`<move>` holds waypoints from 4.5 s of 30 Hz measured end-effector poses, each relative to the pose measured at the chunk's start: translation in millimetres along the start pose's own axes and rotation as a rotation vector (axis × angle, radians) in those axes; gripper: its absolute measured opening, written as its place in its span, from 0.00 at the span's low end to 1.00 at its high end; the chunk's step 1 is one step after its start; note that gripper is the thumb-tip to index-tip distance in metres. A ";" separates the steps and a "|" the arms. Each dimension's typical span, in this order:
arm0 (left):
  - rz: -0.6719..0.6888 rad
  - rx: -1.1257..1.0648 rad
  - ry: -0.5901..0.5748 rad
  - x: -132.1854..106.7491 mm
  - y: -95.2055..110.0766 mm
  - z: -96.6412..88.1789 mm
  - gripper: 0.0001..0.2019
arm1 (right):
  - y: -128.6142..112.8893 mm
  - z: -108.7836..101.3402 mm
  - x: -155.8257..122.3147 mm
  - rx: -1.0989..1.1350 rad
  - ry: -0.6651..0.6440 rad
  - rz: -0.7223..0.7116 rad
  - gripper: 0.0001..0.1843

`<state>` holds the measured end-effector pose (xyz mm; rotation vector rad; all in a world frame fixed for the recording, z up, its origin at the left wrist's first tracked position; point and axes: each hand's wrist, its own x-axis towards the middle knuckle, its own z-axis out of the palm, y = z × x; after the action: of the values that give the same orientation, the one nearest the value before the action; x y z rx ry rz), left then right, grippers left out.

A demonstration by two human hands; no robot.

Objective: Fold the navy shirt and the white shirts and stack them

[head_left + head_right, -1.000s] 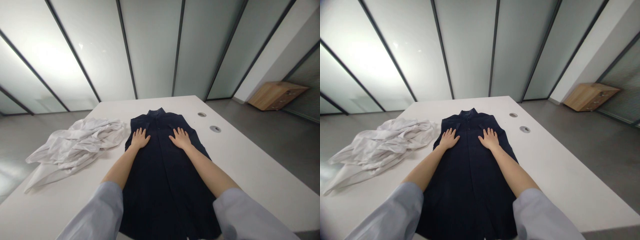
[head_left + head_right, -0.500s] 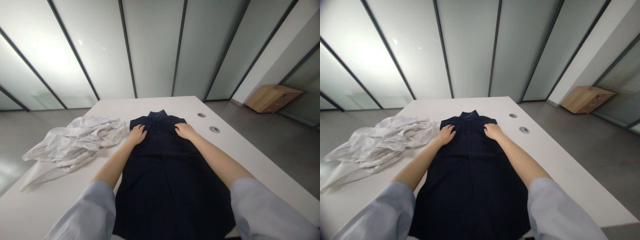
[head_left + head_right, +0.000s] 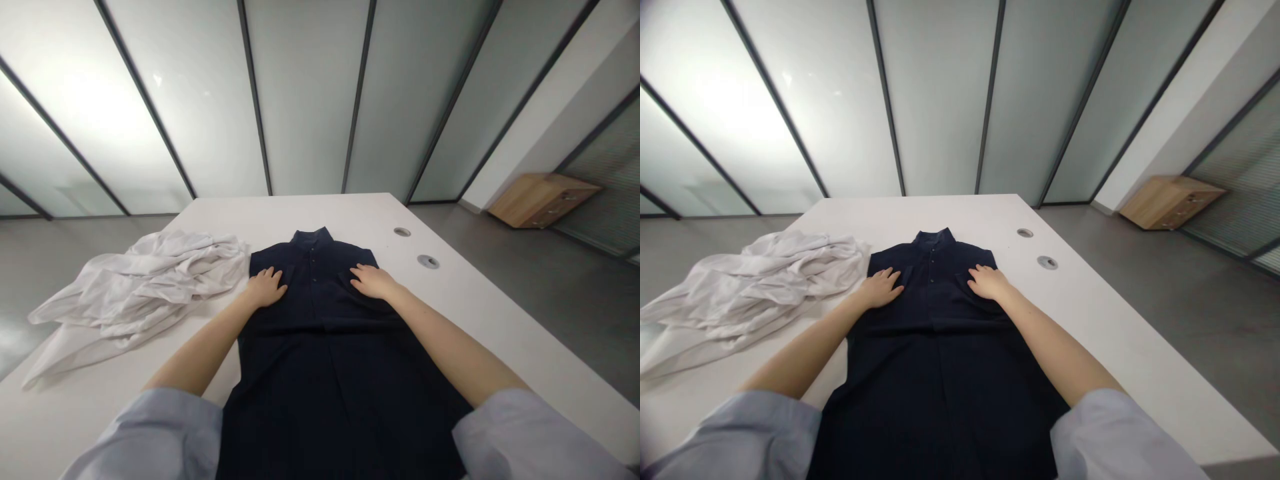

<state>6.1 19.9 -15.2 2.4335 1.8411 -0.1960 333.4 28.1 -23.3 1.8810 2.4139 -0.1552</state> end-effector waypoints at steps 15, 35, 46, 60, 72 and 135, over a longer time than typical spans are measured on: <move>-0.176 -0.270 0.183 122.4 0.2 -26.5 0.23 | 6.8 -13.1 118.6 0.260 0.194 0.138 0.20; -0.168 -0.281 0.422 112.4 0.3 -34.6 0.10 | -17.3 -33.0 102.2 0.162 0.421 0.248 0.19; -0.187 -0.080 0.476 73.5 8.4 -5.7 0.25 | -17.0 -6.5 82.0 0.092 0.426 0.148 0.26; -0.248 -0.147 0.170 95.6 -4.8 10.3 0.37 | -4.7 9.1 100.1 0.146 0.090 0.209 0.43; -0.226 -0.116 0.217 56.4 14.5 5.4 0.34 | -5.2 12.8 102.1 0.157 0.170 0.211 0.41; -0.117 -0.068 0.090 22.5 1.2 22.1 0.41 | 3.0 26.4 -2.3 0.049 0.071 0.083 0.43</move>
<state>12.2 37.8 -40.4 2.3282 1.9937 -0.0314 336.9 23.2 -49.2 2.0379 2.3918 -0.1466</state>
